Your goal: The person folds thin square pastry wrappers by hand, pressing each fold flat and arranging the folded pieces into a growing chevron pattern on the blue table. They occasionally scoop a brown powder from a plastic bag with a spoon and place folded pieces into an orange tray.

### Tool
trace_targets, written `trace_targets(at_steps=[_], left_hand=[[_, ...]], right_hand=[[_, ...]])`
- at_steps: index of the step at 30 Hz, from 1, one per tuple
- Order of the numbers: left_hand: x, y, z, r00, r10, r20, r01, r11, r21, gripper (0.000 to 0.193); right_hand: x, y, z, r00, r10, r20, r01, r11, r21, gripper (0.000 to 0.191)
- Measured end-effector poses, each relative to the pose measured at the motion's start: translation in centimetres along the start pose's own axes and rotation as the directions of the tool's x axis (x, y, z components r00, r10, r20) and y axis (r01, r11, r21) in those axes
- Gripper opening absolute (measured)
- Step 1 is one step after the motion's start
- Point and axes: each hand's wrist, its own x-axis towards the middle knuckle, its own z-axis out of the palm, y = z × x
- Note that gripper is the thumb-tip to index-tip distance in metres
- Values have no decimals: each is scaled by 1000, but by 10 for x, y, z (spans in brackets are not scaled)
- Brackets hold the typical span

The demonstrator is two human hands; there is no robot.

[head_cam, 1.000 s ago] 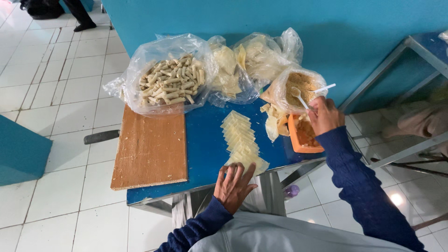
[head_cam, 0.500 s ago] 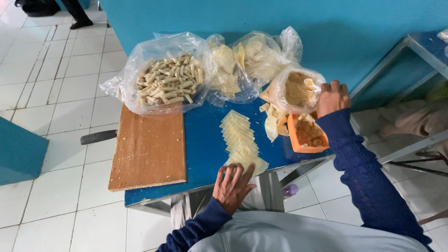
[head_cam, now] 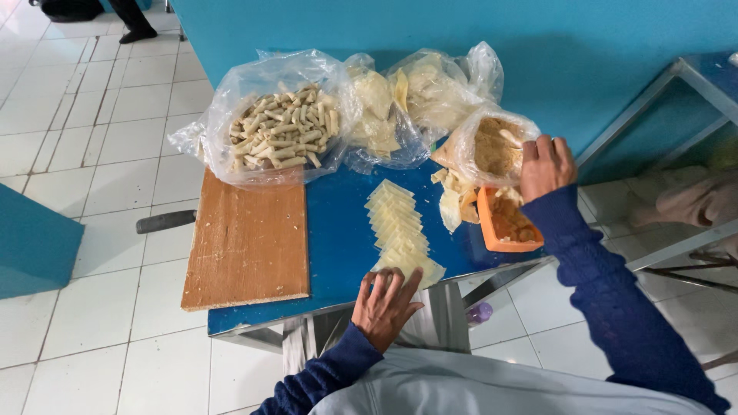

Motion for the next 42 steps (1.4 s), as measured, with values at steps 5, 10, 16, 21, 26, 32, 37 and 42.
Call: trace_targets(at_steps=[5,10,16,21,26,32,37,42], left_hand=[[0,0,0,1000,-5,-8,5,1000,-4,66],[0,-1,0,1000,3,-15,-3,1000,-9,66],[1,0,-3,1000,-6,-5,5,999,-38,65],[1,-2,-3,1000,-9,15,10,999,-53,66],[0,-3,3,998,-21,57,22,999,-32,68],[-2,-6,8,998,-18,61,19,1000,-17,69],[-3,-7,12,998,-5,55,4,1000,25,71],[-3,-6,9,997,4,77,-7,999,36,74]], right_hand=[[11,11,10,997,-61,46,69,981,-184,13],[14,10,18,976,120,180,-135,988,70,18],[3,-4,13,997,34,67,-48,973,226,23],[-25,-4,-2,995,103,-15,-93,942,321,24],[-39,-7,3,983,185,17,-174,882,439,19],[-45,-14,7,941,284,186,-338,756,560,20],[-43,-2,4,849,336,408,-526,468,710,19],[-42,7,8,814,317,487,-576,330,748,22]])
